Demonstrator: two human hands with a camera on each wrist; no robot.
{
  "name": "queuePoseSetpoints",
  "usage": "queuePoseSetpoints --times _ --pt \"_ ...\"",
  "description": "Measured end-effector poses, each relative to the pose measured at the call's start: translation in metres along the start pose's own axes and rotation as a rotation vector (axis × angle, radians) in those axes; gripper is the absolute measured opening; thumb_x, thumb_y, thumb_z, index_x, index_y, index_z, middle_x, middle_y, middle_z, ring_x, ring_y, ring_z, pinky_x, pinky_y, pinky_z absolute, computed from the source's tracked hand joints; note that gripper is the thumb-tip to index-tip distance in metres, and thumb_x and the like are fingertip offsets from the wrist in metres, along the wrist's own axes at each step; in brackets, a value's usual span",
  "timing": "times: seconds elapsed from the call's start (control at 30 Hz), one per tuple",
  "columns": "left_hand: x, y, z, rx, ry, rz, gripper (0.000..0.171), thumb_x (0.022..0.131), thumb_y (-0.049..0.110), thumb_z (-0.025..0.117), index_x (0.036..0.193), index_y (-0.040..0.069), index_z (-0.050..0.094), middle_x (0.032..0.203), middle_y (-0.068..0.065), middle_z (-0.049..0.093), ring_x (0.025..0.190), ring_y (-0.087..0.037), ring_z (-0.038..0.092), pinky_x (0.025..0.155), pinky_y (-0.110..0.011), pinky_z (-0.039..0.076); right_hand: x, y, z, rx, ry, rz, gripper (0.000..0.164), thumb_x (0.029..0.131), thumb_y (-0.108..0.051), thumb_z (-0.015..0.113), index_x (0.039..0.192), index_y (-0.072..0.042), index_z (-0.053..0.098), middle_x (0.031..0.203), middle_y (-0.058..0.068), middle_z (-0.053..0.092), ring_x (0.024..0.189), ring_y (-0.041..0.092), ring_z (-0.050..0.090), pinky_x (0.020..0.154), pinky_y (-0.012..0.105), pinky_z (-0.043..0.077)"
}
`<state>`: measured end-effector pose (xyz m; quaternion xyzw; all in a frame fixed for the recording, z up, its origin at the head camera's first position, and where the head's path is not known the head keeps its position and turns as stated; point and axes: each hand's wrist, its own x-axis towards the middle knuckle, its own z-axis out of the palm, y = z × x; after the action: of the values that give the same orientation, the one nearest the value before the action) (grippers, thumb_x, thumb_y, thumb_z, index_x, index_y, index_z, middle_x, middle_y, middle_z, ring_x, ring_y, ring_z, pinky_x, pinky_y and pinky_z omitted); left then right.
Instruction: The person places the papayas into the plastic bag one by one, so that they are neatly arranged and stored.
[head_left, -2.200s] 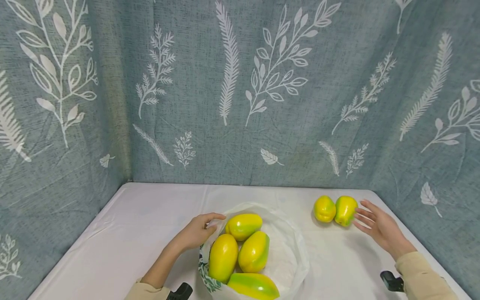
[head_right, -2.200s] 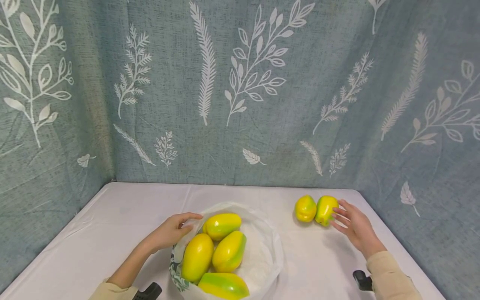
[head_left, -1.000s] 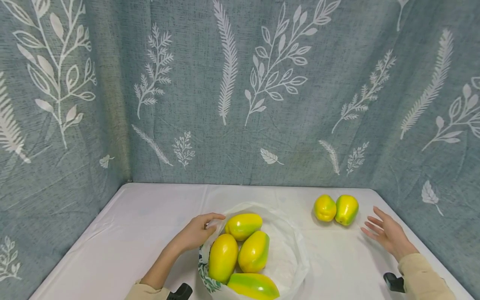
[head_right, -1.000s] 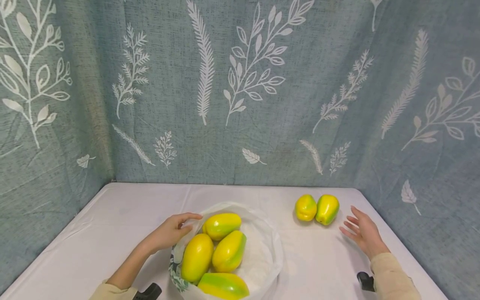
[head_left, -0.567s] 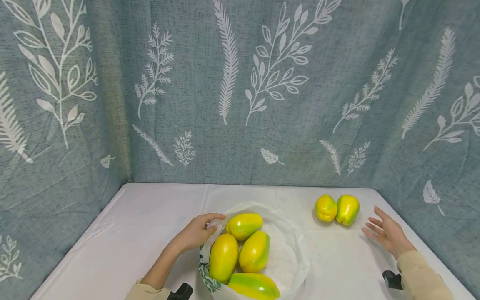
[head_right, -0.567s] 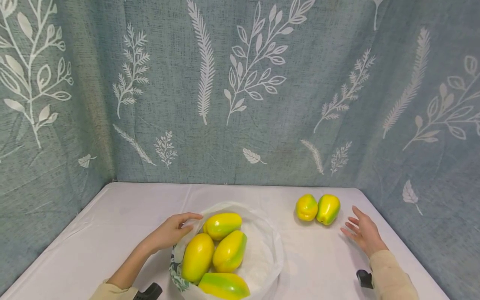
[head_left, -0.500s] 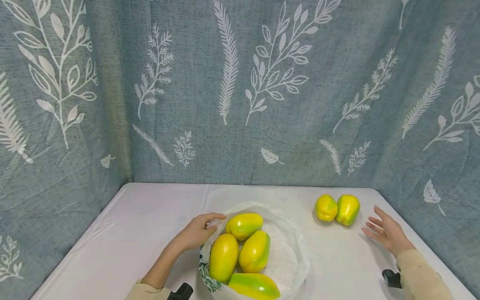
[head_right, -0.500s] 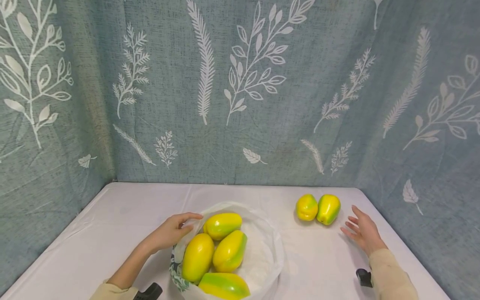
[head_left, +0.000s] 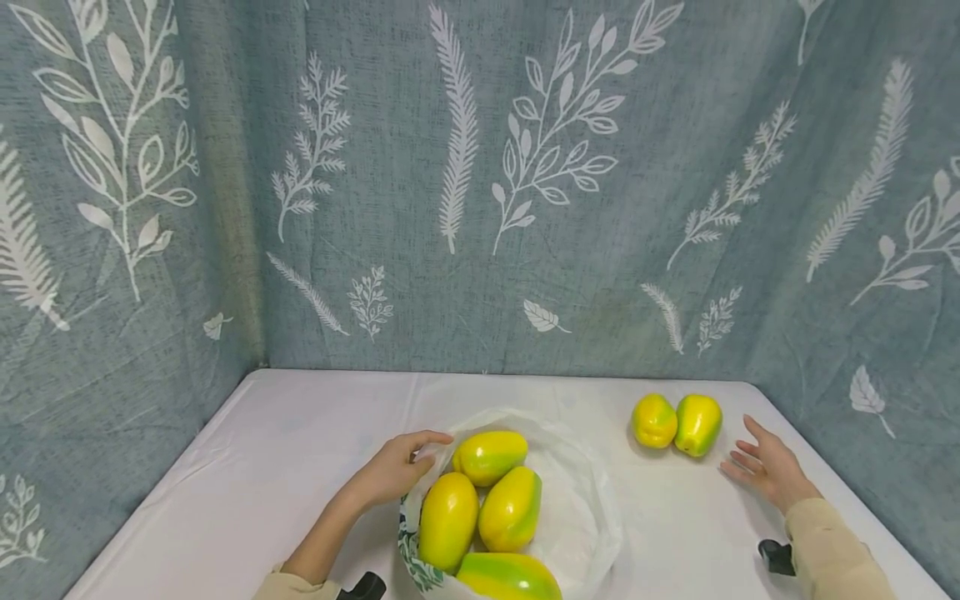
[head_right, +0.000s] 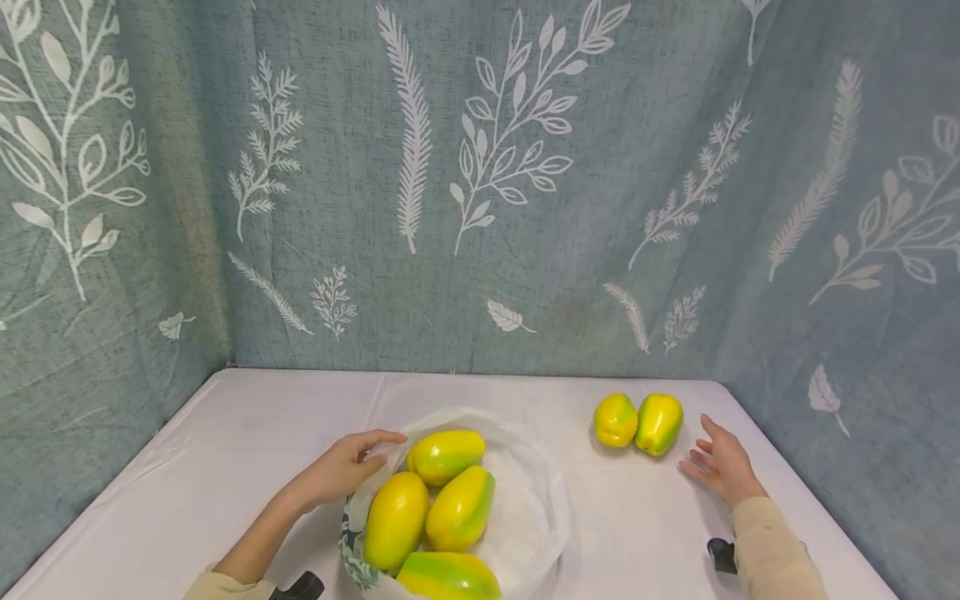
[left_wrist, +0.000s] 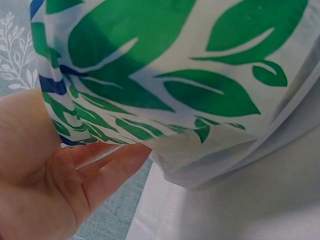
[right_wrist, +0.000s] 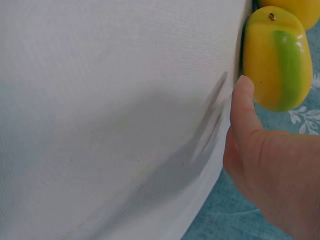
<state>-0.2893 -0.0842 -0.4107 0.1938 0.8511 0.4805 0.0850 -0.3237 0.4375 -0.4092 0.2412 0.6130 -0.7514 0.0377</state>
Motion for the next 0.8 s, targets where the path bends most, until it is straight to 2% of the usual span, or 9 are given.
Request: queuePoseSetpoints --times 0.13,0.23,0.3,0.43,0.57,0.8 --pt "0.0003 -0.0009 -0.0002 0.001 -0.007 0.002 0.036 0.097 0.001 0.047 0.132 0.005 0.055 0.114 -0.018 0.061 0.039 -0.009 0.023 0.042 -0.023 0.031 0.0018 0.0023 -0.0013 0.053 0.003 0.014 0.079 0.096 -0.047 0.044 0.154 -0.02 -0.003 0.136 0.024 0.02 0.134 0.034 0.019 0.093 0.042 0.044" --pt "0.0005 -0.0016 -0.0003 -0.001 -0.01 0.003 0.036 0.097 0.002 0.047 0.132 0.005 0.055 0.112 -0.017 0.061 0.039 -0.009 0.023 0.042 -0.023 0.031 0.0024 0.0028 0.0004 0.078 0.001 0.025 0.079 0.096 -0.047 0.044 0.154 -0.021 -0.004 0.142 0.024 0.015 0.134 0.033 0.018 0.096 0.043 0.042" --pt "0.0005 -0.002 0.0001 -0.003 -0.009 0.001 0.036 0.097 0.002 0.047 0.132 0.005 0.055 0.119 -0.018 0.058 0.039 -0.009 0.023 0.042 -0.023 0.031 0.0027 0.003 0.0023 0.076 -0.01 0.023 0.078 0.097 -0.046 0.042 0.153 -0.021 -0.005 0.147 0.025 0.007 0.135 0.033 0.017 0.098 0.043 0.039" --pt "-0.0007 -0.0032 0.0004 -0.006 -0.003 0.002 0.036 0.097 0.001 0.047 0.132 0.005 0.055 0.126 -0.021 0.053 0.039 -0.009 0.023 0.041 -0.023 0.031 0.0044 0.0041 0.0053 0.041 -0.026 0.011 0.077 0.097 -0.046 0.04 0.153 -0.02 -0.006 0.153 0.025 -0.004 0.134 0.034 0.018 0.098 0.042 0.04" --pt "-0.0016 -0.0031 0.0006 -0.004 -0.001 0.002 0.035 0.097 0.001 0.047 0.131 0.005 0.056 0.128 -0.022 0.052 0.04 -0.009 0.024 0.042 -0.023 0.031 0.0079 0.0057 0.0061 0.005 -0.028 0.001 0.081 0.096 -0.049 0.041 0.153 -0.017 -0.008 0.153 0.025 -0.007 0.133 0.035 0.019 0.097 0.042 0.041" --pt "-0.0012 -0.0012 0.001 -0.002 0.003 0.004 0.036 0.097 0.001 0.047 0.131 0.005 0.056 0.132 -0.024 0.05 0.04 -0.009 0.023 0.042 -0.023 0.03 0.0104 0.0056 0.0087 -0.087 -0.032 -0.024 0.09 0.095 -0.054 0.039 0.148 -0.012 -0.02 0.153 0.025 -0.015 0.14 0.038 0.006 0.097 0.042 0.041"
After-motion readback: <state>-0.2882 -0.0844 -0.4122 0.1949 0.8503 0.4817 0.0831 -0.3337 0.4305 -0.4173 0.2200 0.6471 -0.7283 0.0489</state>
